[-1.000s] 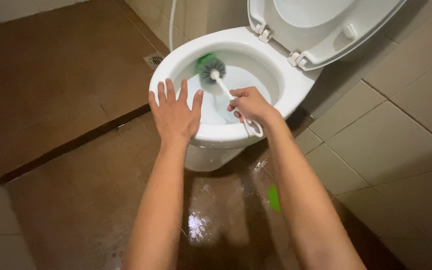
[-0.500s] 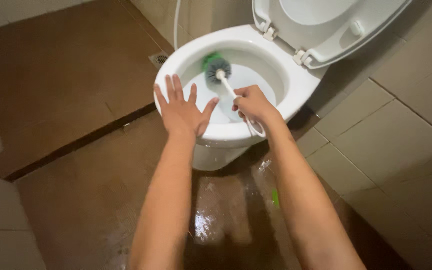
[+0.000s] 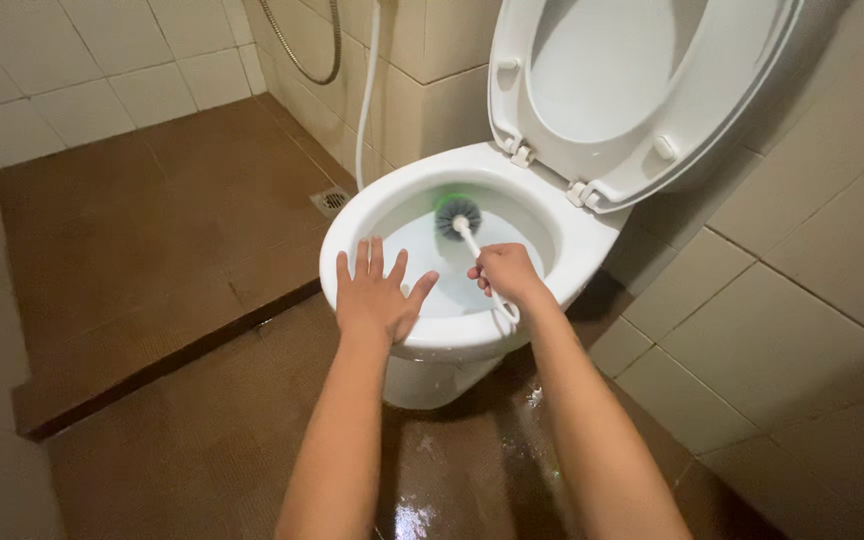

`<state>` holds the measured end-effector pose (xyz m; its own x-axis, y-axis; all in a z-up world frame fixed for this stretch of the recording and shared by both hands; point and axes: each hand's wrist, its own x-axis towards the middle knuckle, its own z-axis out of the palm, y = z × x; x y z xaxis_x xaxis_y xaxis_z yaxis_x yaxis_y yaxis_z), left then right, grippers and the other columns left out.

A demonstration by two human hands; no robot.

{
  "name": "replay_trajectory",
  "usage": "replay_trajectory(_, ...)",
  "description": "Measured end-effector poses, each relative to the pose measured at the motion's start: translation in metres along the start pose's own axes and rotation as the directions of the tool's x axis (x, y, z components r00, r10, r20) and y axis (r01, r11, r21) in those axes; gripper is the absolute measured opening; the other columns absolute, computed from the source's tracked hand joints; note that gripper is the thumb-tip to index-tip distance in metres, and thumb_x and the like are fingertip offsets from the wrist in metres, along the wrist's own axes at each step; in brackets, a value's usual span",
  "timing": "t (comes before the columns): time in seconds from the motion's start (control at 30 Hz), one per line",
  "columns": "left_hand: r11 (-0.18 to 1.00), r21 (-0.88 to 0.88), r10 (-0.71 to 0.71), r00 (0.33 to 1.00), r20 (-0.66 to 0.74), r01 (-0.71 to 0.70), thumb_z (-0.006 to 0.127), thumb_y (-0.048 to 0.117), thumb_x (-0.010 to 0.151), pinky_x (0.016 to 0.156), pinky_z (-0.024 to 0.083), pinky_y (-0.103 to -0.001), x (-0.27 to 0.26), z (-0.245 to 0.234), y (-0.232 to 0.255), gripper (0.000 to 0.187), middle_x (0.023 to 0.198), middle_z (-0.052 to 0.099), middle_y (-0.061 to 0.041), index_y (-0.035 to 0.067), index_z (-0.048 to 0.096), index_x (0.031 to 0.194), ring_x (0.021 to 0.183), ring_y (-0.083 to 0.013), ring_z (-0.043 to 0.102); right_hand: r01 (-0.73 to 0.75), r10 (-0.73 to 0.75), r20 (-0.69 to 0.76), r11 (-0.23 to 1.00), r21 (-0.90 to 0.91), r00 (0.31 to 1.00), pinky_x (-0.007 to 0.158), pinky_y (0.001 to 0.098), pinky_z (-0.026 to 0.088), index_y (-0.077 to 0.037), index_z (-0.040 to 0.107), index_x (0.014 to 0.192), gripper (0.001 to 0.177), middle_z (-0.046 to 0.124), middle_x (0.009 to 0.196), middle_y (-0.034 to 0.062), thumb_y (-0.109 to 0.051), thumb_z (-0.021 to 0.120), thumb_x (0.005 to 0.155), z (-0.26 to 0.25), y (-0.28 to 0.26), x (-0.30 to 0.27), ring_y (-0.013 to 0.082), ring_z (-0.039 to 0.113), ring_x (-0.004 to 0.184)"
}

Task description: The person cleans the interior of a toilet bowl using a toilet brush.

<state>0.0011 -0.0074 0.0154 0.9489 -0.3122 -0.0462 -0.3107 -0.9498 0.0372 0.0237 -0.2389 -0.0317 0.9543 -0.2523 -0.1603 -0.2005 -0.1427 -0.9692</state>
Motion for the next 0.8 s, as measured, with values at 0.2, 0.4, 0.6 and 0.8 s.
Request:
replay_trajectory(0.2, 1.000, 0.011, 0.001, 1.000, -0.001, -0.001, 0.005, 0.076, 0.094, 0.124, -0.003, -0.052, 0.000, 0.000, -0.001, 0.084, 0.171, 0.009, -0.009, 0.028, 0.024, 0.161, 0.157, -0.0263, 0.003, 0.031, -0.008, 0.134, 0.986, -0.165, 0.991, 0.047, 0.0283, 0.047, 0.003, 0.069, 0.127, 0.041, 0.069, 0.075, 0.0064, -0.007, 0.058, 0.090, 0.003, -0.022, -0.033, 0.0110, 0.054, 0.053)
replay_trajectory(0.4, 0.992, -0.124, -0.016, 0.996, -0.083, 0.005, 0.008, 0.075, 0.095, 0.124, -0.001, -0.049, 0.000, 0.003, -0.004, 0.084, 0.168, 0.014, -0.012, 0.026, 0.024, 0.161, 0.156, -0.0265, 0.009, -0.118, 0.155, 0.267, 0.982, -0.146, 0.951, 0.043, 0.0275, 0.042, -0.001, 0.072, 0.130, 0.045, 0.063, 0.071, 0.0037, -0.007, 0.059, 0.088, -0.012, -0.054, -0.044, 0.0094, 0.050, 0.051)
replay_trajectory(0.6, 0.967, -0.252, -0.018, 0.980, -0.198, -0.033, 0.013, 0.069, 0.099, 0.124, 0.004, -0.048, 0.002, 0.013, -0.010, 0.079, 0.166, 0.023, -0.017, 0.022, 0.030, 0.160, 0.154, -0.0305, 0.018, -0.042, 0.046, 0.133, 0.999, -0.032, 0.990, 0.046, 0.0268, 0.045, 0.017, 0.068, 0.118, 0.036, 0.069, 0.078, 0.0079, -0.006, 0.059, 0.093, -0.005, -0.026, -0.025, 0.0107, 0.055, 0.054)
replay_trajectory(0.8, 0.940, -0.338, -0.035, 0.973, -0.226, -0.045, 0.014, 0.065, 0.102, 0.126, 0.006, -0.047, -0.001, 0.009, -0.013, 0.076, 0.164, 0.030, -0.019, 0.019, 0.033, 0.160, 0.153, -0.0296, 0.024, -0.122, 0.148, 0.245, 0.985, -0.119, 0.958, 0.041, 0.0275, 0.041, 0.000, 0.073, 0.125, 0.039, 0.063, 0.070, 0.0056, -0.006, 0.061, 0.089, -0.004, -0.050, -0.053, 0.0098, 0.048, 0.048)
